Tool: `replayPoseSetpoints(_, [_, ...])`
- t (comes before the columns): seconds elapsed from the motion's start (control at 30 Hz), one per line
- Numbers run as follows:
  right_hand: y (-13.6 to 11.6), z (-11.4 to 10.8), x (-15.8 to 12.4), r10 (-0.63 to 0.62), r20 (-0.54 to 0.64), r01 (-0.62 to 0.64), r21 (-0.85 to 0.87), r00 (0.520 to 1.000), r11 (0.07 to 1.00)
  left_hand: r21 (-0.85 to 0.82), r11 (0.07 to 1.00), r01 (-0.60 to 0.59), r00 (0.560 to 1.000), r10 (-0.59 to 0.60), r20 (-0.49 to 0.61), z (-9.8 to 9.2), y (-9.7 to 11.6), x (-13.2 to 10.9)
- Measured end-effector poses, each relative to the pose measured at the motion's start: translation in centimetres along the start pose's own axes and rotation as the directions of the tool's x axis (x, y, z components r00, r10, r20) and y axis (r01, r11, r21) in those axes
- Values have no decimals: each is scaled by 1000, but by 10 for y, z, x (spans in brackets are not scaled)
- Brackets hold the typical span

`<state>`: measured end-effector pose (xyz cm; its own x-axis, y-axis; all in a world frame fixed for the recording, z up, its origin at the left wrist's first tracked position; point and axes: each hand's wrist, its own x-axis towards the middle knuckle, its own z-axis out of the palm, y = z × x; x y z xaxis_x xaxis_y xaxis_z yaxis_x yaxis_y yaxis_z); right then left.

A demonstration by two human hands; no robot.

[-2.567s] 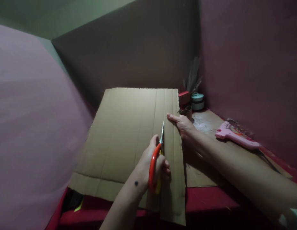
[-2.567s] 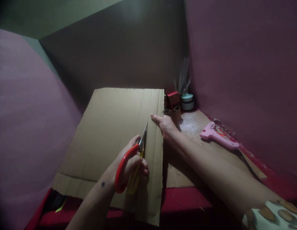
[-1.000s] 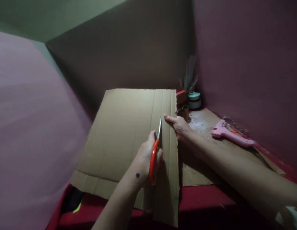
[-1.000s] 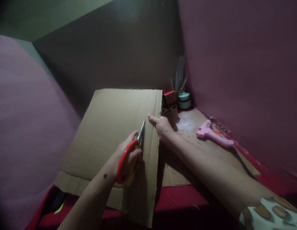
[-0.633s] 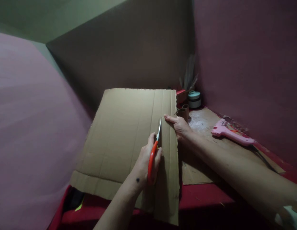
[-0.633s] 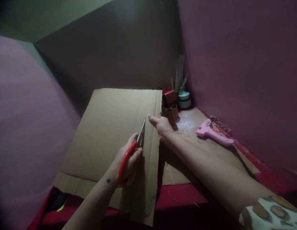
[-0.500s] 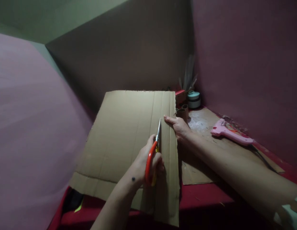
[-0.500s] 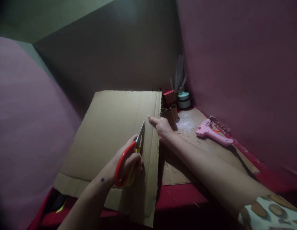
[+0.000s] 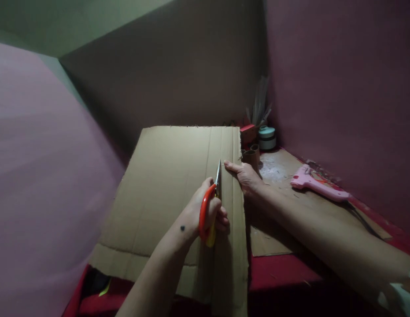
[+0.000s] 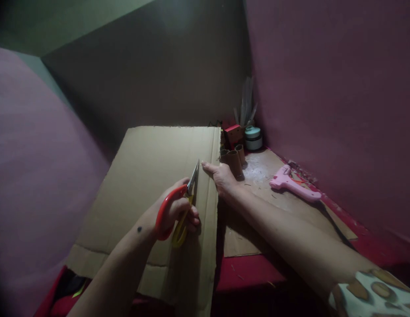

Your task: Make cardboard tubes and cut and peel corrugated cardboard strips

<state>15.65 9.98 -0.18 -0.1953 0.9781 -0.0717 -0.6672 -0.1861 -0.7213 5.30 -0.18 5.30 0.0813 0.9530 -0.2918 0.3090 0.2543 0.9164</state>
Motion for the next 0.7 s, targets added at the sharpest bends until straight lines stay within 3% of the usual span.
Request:
replayPoseSetpoints(0.33, [0, -1, 0, 23, -24, -23, 9, 999, 1000, 154, 988, -17, 999, 24, -41, -1, -4, 9])
replayPoseSetpoints(0.47, [4, -2, 0, 41, -23, -41, -3, 999, 999, 311, 939, -144, 983, 171, -61, -5, -9, 4])
replayPoseSetpoints(0.7, [9, -3, -3, 20, -9, -21, -46, 1000, 999, 422, 851, -312, 924, 375, -72, -7, -25, 0])
